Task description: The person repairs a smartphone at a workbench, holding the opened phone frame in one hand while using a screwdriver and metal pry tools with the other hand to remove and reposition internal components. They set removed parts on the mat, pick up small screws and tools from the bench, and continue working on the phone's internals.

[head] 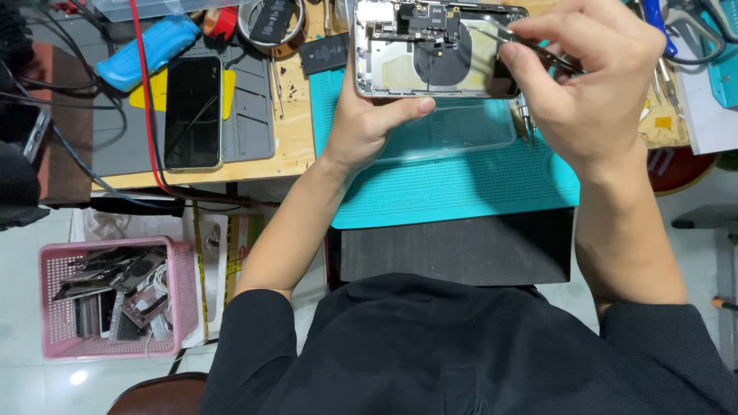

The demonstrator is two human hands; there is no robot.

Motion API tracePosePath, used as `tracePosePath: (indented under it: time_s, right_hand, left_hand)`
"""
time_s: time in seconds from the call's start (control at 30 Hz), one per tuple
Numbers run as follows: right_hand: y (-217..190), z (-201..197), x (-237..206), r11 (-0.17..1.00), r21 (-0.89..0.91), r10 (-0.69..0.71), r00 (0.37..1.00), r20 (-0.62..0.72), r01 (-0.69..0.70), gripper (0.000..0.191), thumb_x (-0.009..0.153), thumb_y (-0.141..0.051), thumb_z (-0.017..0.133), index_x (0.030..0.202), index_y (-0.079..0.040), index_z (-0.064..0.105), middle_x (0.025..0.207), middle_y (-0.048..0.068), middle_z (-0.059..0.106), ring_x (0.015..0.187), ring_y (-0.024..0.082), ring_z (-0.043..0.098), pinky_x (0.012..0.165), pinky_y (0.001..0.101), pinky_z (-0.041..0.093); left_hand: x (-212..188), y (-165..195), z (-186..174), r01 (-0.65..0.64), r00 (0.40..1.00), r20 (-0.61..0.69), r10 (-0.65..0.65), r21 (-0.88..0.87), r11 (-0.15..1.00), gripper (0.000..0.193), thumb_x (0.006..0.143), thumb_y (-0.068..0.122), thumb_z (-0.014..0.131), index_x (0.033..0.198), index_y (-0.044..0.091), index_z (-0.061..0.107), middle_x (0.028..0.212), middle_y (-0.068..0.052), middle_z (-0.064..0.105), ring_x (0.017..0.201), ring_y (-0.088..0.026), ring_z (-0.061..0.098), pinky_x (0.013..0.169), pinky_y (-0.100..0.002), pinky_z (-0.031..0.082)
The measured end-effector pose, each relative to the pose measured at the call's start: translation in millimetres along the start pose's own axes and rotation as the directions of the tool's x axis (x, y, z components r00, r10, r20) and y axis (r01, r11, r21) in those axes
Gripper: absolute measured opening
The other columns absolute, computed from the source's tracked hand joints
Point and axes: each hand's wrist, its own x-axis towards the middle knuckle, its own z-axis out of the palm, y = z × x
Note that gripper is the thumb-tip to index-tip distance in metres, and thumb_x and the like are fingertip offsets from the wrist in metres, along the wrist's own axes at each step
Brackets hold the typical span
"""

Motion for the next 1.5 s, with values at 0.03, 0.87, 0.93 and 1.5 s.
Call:
tracePosePath:
  time_s: [0.03, 0.87, 0.93, 1.5]
  right_hand:
    - [1, 0, -8, 1.0, 0.001, -0.011, 1.0, 0.005, 0.011, 0.014, 0.097, 0.008, 0.077, 0.111, 0.006, 0.075, 0.099, 0.013, 0.069, 0.081, 0.018, 0.067, 0.069, 0.0255, 0.048]
    - [106, -46, -66, 0.995, -0.082, -0.057, 0.996, 0.064, 0.062, 0.007, 0.093, 0.004, 0.082, 0.099, 0.003, 0.079, 0.088, 0.01, 0.069, 0.068, 0.014, 0.056, 0.059, 0.0254, 0.039]
    - [110, -47, -69, 0.997, -0.053, -0.061, 0.997, 0.053, 0.064, 0.008, 0.094, 0.004, 0.082, 0.101, 0.004, 0.078, 0.091, 0.011, 0.069, 0.066, 0.013, 0.056, 0.061, 0.0257, 0.039]
    - [137, -46, -81, 0.993, 0.052, -0.107, 0.994, 0.019, 0.106, 0.016, 0.096, 0.007, 0.084, 0.108, 0.004, 0.074, 0.1, 0.012, 0.068, 0.076, 0.017, 0.06, 0.068, 0.0284, 0.045]
  left_hand:
    - [0, -1, 3, 0.009, 1.0, -0.006, -0.009, 0.009, 1.0, 0.067, 0.091, -0.01, 0.082, 0.146, 0.003, 0.046, 0.128, -0.01, 0.065, 0.118, -0.019, 0.065, 0.106, -0.033, 0.056]
    - [22, -120, 46, -0.002, 1.0, -0.019, 0.001, -0.07, 0.998, 0.07, 0.086, -0.016, 0.078, 0.146, 0.004, 0.047, 0.128, -0.011, 0.065, 0.12, -0.021, 0.065, 0.107, -0.034, 0.054]
    - [21, -121, 46, 0.004, 1.0, -0.026, -0.006, -0.072, 0.997, 0.072, 0.085, -0.016, 0.078, 0.146, 0.004, 0.046, 0.127, -0.011, 0.065, 0.119, -0.021, 0.065, 0.106, -0.034, 0.054]
    - [37, -160, 86, -0.024, 1.0, 0.008, 0.024, 0.043, 0.999, 0.072, 0.088, -0.012, 0.079, 0.148, 0.005, 0.044, 0.129, -0.009, 0.065, 0.122, -0.019, 0.064, 0.109, -0.033, 0.054]
